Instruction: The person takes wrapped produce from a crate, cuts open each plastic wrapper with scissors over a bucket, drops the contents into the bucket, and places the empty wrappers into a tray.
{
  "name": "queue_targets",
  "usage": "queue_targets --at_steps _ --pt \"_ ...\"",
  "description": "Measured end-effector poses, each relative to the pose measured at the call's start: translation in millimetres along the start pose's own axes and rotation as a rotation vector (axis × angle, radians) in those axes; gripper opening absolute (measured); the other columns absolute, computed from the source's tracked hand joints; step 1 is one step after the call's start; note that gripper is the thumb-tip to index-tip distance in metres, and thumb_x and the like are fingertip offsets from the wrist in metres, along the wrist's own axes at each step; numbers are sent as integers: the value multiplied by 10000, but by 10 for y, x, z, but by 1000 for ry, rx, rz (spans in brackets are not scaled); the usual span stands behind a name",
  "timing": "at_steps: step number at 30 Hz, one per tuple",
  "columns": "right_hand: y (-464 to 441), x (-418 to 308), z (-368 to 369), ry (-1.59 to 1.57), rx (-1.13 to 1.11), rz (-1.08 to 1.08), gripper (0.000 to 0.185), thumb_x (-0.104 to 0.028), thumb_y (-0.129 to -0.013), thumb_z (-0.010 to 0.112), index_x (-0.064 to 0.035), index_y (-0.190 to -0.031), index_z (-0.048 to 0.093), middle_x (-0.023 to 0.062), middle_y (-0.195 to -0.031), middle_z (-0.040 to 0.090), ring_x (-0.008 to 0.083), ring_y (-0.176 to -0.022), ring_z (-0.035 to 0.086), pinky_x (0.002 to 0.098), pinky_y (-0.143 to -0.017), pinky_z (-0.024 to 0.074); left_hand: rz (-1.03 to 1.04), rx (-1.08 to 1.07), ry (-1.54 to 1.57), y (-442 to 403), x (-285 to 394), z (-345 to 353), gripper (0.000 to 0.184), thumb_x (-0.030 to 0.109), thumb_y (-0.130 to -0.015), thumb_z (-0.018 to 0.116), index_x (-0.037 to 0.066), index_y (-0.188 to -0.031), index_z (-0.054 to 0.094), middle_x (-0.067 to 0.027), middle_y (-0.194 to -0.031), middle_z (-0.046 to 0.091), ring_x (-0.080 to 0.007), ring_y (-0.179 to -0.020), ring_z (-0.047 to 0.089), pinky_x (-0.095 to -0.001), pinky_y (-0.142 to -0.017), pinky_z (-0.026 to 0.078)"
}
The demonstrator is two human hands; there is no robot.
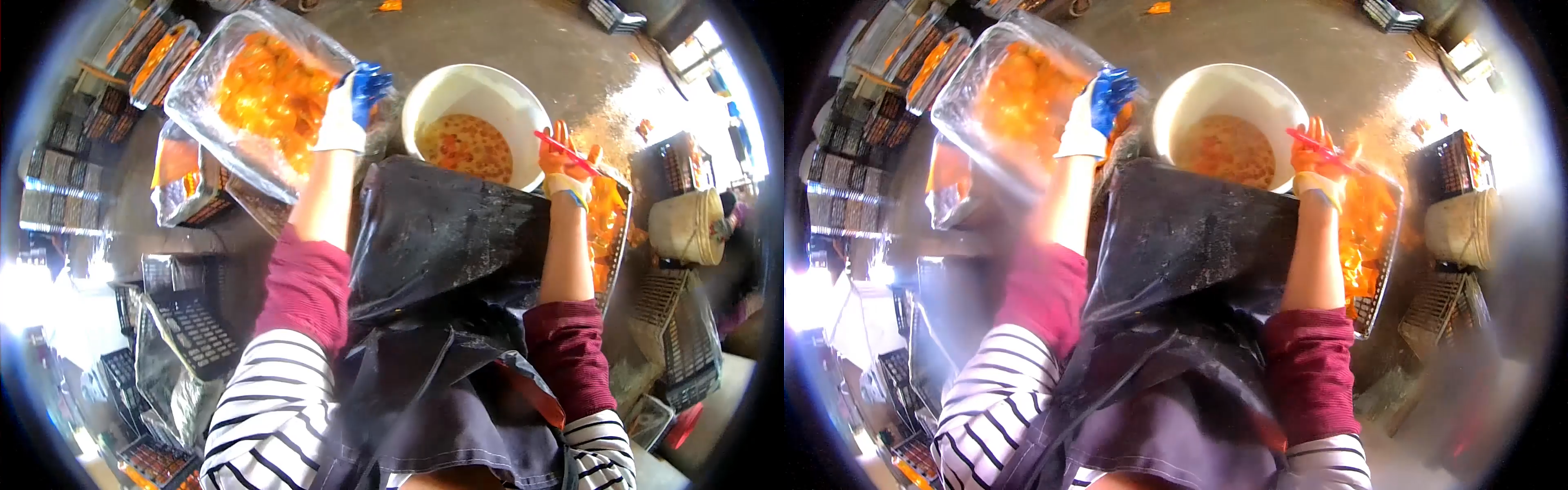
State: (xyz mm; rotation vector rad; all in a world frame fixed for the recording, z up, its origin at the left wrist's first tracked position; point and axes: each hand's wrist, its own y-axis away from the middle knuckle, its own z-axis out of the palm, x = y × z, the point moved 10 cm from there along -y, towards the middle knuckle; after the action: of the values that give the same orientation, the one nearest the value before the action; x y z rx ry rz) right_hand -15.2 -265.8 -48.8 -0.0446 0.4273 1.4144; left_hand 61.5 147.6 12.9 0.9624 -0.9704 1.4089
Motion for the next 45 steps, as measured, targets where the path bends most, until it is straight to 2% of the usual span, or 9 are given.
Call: queue_targets --at_steps 6,13,20,26,30,32,37,40,45 --pt "48 229 271 -5 86 -58 560 -435 -847 617 36 -1138 535 195 -1232 557 334 -1133 542 474 -970 448 -217 -71 -532 458 -194 -981 369 251 -888 595 57 -1200 558 -60 -1070 623 -157 -987 590 -274 -784 470" --pt "46 579 676 115 -178 114 501 -393 -852 612 64 -1055 584 204 -1121 606 300 -935 572 403 -883 436 -270 -270 -1476 371 -1096 -883 797 612 -731 600 70 -1301 469 -229 -1218 555 -381 -1130 526 -424 -950 413" --pt "86 559 676 208 -96 33 429 -400 -885 564 0 -1034 605 181 -1068 622 307 -995 585 439 -905 445 -499 -348 -1273 561 -967 -1239 639 552 -775 605 65 -1188 577 -123 -912 661 -232 -844 609 -321 -799 457" --pt "67 584 480 155 -2 113 275 -319 -884 583 -81 -1017 618 176 -1071 628 322 -1061 588 455 -941 446 -368 97 523 613 -868 -1537 471 388 -946 498 46 -1270 504 -82 -1177 589 -203 -1047 572 -325 -937 435" --pt "42 559 470 179 -85 33 405 -320 -904 574 16 -1123 517 213 -1114 596 341 -1089 569 450 -942 452 -242 154 436 358 -462 -1334 518 431 -935 498 43 -1278 489 -98 -1205 579 -229 -1109 551 -342 -974 419" --pt "-26 634 460 129 -177 73 441 -339 -907 569 11 -1162 483 223 -1094 598 337 -1081 574 453 -937 455 45 -76 -394 133 -119 -958 456 394 -934 511 34 -1215 521 -96 -1151 595 -218 -1054 576 -335 -944 442" --pt "214 731 821 608 -193 107 417 -388 -913 535 -49 -1154 512 152 -938 645 253 -709 654 328 -499 498 -137 79 347 6 -33 410 394 351 -899 588 19 -1111 568 -117 -1041 637 -237 -961 616 -374 -874 492" --pt "178 942 482 738 -225 307 406 -288 -905 590 -8 -1189 514 86 -951 638 195 -924 628 300 -773 503 -128 -40 623 -147 -295 982 426 409 -896 577 33 -1097 593 -109 -1051 634 -247 -962 613 -392 -859 499" --pt "391 1022 695 1540 -250 253 345 -314 -843 672 -37 -1044 630 77 -979 636 137 -891 563 260 -780 452 -168 -70 672 -202 -647 1018 502 433 -884 579 9 -1152 560 -130 -1129 611 -272 -1031 594 -410 -928 474"
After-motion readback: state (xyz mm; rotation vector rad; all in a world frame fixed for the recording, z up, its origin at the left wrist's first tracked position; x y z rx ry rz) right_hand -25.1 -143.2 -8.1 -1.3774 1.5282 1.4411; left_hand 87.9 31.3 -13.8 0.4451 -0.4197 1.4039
